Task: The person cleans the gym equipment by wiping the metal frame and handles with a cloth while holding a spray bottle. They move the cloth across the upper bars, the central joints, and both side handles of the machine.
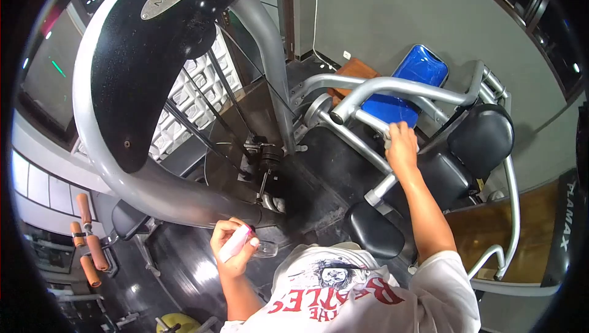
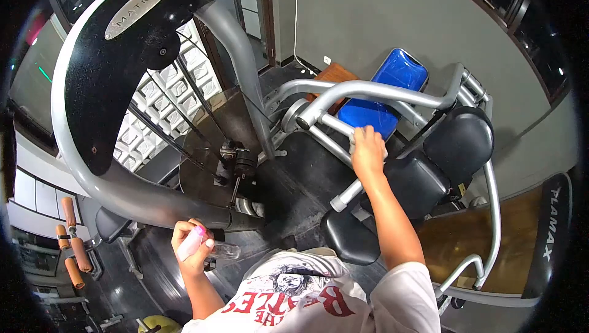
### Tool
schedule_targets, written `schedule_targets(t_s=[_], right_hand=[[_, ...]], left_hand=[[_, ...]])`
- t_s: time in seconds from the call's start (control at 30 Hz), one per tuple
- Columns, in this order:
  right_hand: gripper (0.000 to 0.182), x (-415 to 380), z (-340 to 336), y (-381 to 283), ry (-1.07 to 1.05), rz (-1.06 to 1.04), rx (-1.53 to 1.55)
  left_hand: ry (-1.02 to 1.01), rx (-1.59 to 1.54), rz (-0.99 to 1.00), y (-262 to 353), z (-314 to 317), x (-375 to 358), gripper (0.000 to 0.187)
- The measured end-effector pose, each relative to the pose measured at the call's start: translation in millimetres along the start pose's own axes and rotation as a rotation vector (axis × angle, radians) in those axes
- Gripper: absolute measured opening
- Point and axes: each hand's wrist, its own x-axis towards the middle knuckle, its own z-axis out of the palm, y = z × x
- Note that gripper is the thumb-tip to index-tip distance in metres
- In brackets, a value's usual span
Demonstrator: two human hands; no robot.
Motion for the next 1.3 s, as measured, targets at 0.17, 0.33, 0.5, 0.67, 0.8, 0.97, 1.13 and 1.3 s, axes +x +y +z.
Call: schedule_targets(t_s=[0.17, 0.33, 0.5, 0.67, 0.8, 0.97, 1.13, 1.3], right_hand=[[0.037, 60, 59, -28, -0.076, -0.128, 0.113], [0.030, 59, 51, -39, -0.125, -0.093, 0.104], [0.034, 10, -1, -9, -0.116, -0.153, 0.033], [0.046, 6, 2, -5, -0.120, -0.076, -0.007], [0.045, 38, 47, -22, -0.029, -0.060, 0.023], [0.038, 68, 61, -52, -0.113, -0.029, 0.091], [0.041, 34, 15, -21, -0.127, -0.115, 0.060], [0.041, 5, -18, 3, -0.137, 0.004, 0.052]], left_hand=[[-0.057, -0.040, 0.034, 3, 12, -2, 0.036], [-0.085, -0.106, 0.076, -4, 21, -4, 0.036], [-0.013, -0.084, 0.033, -4, 7, -6, 0.036], [0.062, -0.031, 0.045, -6, -13, -4, 0.036], [0.062, -0.011, 0.113, 4, -6, 1, 0.034], [-0.008, -0.063, 0.051, 4, 13, 13, 0.036], [-0.055, -0.020, 0.103, -9, 16, 19, 0.038], [-0.018, -0.047, 0.054, 0, 5, 14, 0.034]])
